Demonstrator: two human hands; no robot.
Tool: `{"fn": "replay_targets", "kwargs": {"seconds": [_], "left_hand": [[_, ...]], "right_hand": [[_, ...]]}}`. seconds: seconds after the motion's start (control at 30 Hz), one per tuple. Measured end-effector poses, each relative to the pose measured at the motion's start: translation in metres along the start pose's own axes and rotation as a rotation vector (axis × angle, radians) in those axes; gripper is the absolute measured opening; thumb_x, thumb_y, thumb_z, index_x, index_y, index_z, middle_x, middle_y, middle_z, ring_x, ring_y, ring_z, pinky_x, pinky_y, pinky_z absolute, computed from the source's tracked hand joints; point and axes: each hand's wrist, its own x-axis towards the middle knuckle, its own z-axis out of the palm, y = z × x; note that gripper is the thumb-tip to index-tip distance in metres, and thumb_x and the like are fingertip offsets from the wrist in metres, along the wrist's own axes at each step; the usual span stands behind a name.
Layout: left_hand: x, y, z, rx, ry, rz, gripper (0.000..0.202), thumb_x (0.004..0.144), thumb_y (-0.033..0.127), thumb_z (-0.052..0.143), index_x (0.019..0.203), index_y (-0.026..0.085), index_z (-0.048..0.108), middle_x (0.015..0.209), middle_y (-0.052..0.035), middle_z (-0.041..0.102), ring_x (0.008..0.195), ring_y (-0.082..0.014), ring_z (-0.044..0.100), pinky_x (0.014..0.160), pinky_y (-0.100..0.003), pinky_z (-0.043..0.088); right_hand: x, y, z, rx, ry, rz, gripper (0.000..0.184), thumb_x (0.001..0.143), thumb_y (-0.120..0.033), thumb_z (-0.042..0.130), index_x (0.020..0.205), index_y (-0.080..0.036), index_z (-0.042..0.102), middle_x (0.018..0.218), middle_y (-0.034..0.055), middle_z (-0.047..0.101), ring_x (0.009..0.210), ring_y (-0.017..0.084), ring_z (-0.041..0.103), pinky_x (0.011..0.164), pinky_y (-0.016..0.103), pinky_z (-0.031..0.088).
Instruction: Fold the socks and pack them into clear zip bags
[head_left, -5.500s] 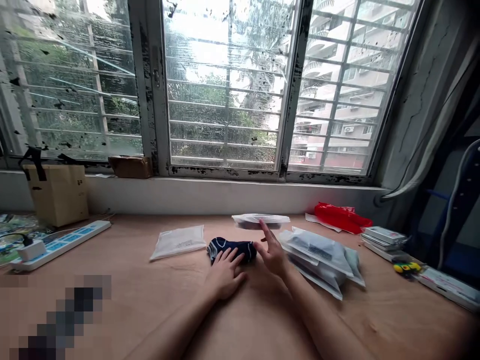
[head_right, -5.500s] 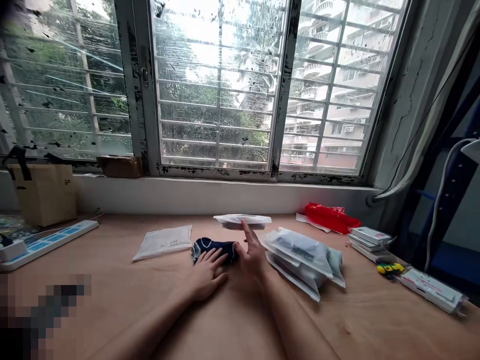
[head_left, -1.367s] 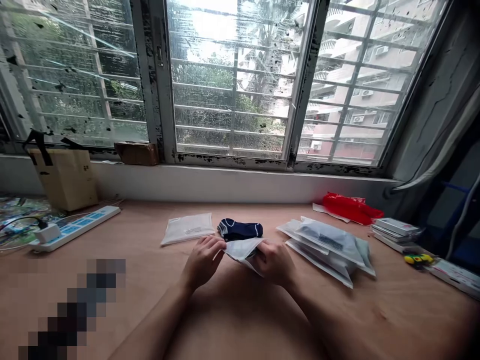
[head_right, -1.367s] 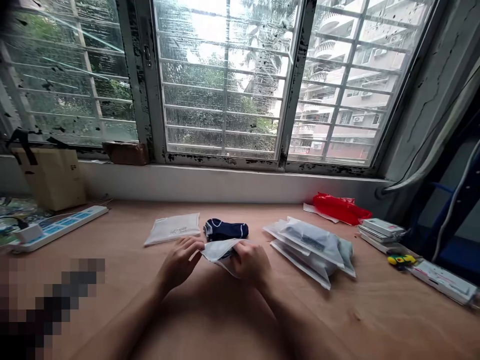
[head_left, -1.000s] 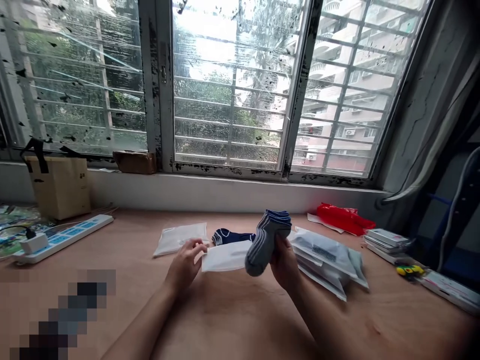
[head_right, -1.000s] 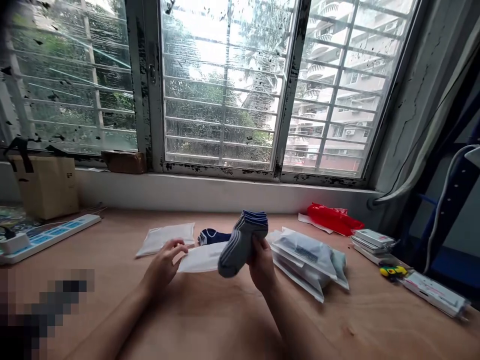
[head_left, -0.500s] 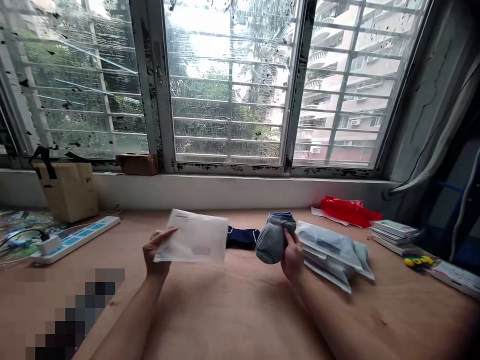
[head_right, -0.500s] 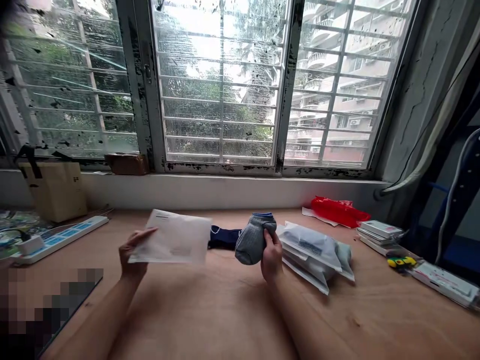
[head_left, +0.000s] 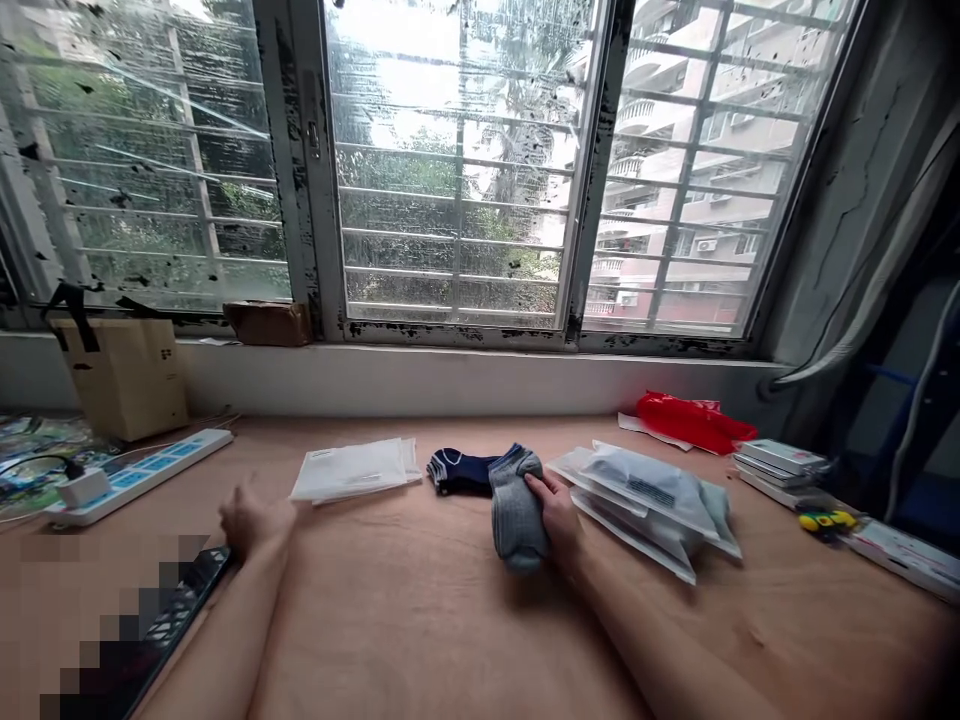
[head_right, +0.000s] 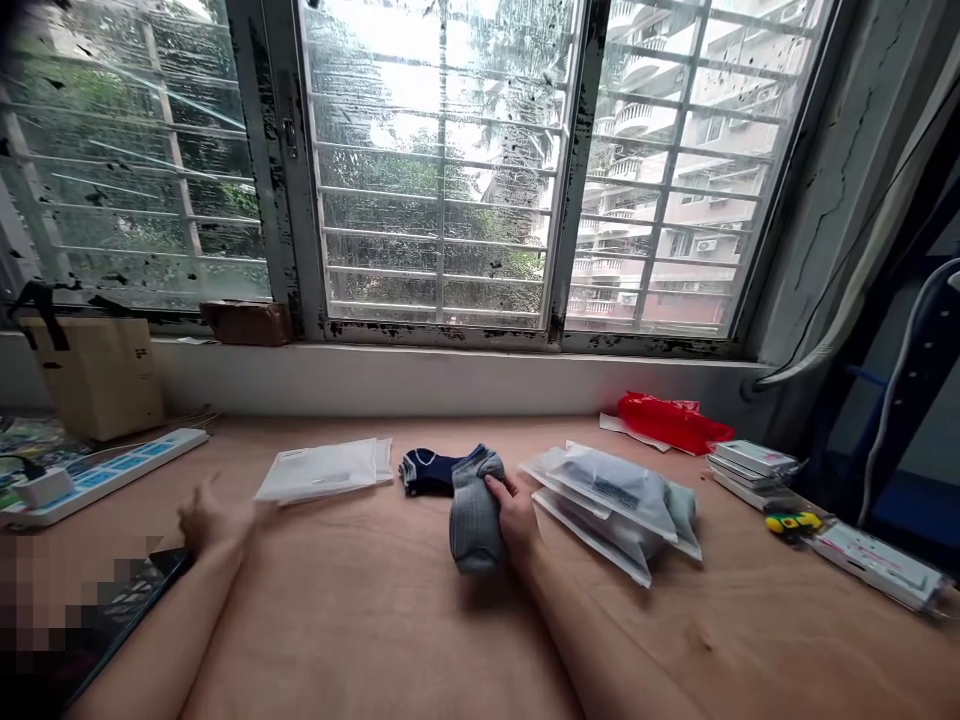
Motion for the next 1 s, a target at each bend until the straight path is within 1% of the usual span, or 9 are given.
{"fn": "replay_targets", "kwargs": {"seconds": [0.1,0.17,0.2,0.27,0.37,0.47,0.53,0.73,1.0], "left_hand": [[-0.005,0.028,0.004,0.014,0.218,-0.034,0.052,0.082,0.025,0.052,0.132,0.016,0.039,0.137,-0.0186,0.043,0.139,-0.0471,0.022,0.109,-0.074,0.011],[-0.020,0.062,0.017,-0.023,0.141,0.049,0.049,0.084,0.035,0.057,0.128,0.017,0.046,0.132,-0.0143,0.050,0.130,-0.0375,0.041,0.112,-0.059,0.029],[-0.031,0.081,0.026,-0.081,0.016,0.108,0.048,0.085,0.041,0.058,0.127,0.020,0.049,0.128,-0.0115,0.056,0.122,-0.0317,0.052,0.107,-0.050,0.040],[-0.057,0.120,0.042,-0.373,-0.511,0.128,0.054,0.088,0.043,0.058,0.135,0.022,0.044,0.137,-0.0136,0.052,0.126,-0.0284,0.051,0.105,-0.044,0.043],[-0.092,0.158,0.052,-0.616,-1.200,-0.088,0.062,0.083,0.042,0.065,0.138,0.025,0.042,0.126,-0.0116,0.061,0.116,-0.0263,0.060,0.093,-0.041,0.051],[-0.108,0.163,0.048,-0.630,-1.497,-0.260,0.052,0.072,0.031,0.075,0.120,0.024,0.057,0.111,-0.0043,0.067,0.109,-0.0252,0.061,0.093,-0.040,0.050],[-0.111,0.156,0.046,-0.668,-1.478,-0.383,0.045,0.068,0.025,0.075,0.110,0.023,0.059,0.103,-0.0019,0.066,0.103,-0.0229,0.063,0.087,-0.036,0.051],[-0.101,0.148,0.059,-0.636,-1.101,-0.727,0.039,0.075,0.024,0.066,0.110,0.024,0.048,0.097,-0.0032,0.062,0.073,-0.0152,0.063,0.057,-0.025,0.052],[-0.041,0.157,0.124,-0.346,-0.944,-0.652,0.049,0.078,0.036,0.071,0.115,0.023,0.042,0.101,-0.0077,0.066,0.077,-0.0174,0.066,0.062,-0.029,0.054]], "right_hand": [[-0.010,-0.009,0.008,-0.076,-0.211,0.129,0.041,0.073,-0.049,0.074,0.095,-0.016,0.072,0.083,0.0040,0.072,0.071,0.018,0.064,0.065,0.028,0.048],[-0.017,-0.015,0.013,-0.122,-0.364,0.173,0.041,0.075,-0.049,0.074,0.099,-0.016,0.072,0.086,0.0037,0.072,0.075,0.018,0.064,0.069,0.027,0.046],[-0.020,-0.017,0.015,-0.146,-0.439,0.187,0.041,0.076,-0.049,0.073,0.101,-0.017,0.072,0.087,0.0031,0.072,0.076,0.017,0.063,0.071,0.027,0.046],[-0.026,-0.022,0.018,-0.206,-0.604,0.215,0.041,0.078,-0.048,0.071,0.104,-0.018,0.072,0.088,0.0020,0.071,0.080,0.017,0.063,0.075,0.028,0.045],[-0.029,-0.023,0.020,-0.324,-0.788,0.225,0.035,0.079,-0.046,0.070,0.100,-0.017,0.071,0.093,0.0016,0.070,0.084,0.017,0.061,0.077,0.028,0.044],[-0.026,-0.018,0.016,-0.424,-0.690,0.256,0.035,0.076,-0.045,0.073,0.097,-0.018,0.065,0.084,-0.0009,0.067,0.072,0.014,0.058,0.065,0.024,0.042],[-0.021,-0.014,0.010,-0.445,-0.600,0.312,0.042,0.073,-0.044,0.076,0.102,-0.020,0.059,0.076,-0.0036,0.064,0.063,0.012,0.055,0.057,0.022,0.039],[-0.007,-0.019,-0.006,-0.379,-0.645,0.499,0.064,0.059,-0.032,0.083,0.115,-0.022,0.055,0.083,-0.0027,0.063,0.072,0.014,0.062,0.059,0.022,0.045],[0.073,-0.039,0.006,-0.644,-0.137,0.101,0.043,0.076,-0.033,0.064,0.115,-0.020,0.047,0.080,-0.0018,0.060,0.062,0.012,0.056,0.055,0.023,0.043]]}}
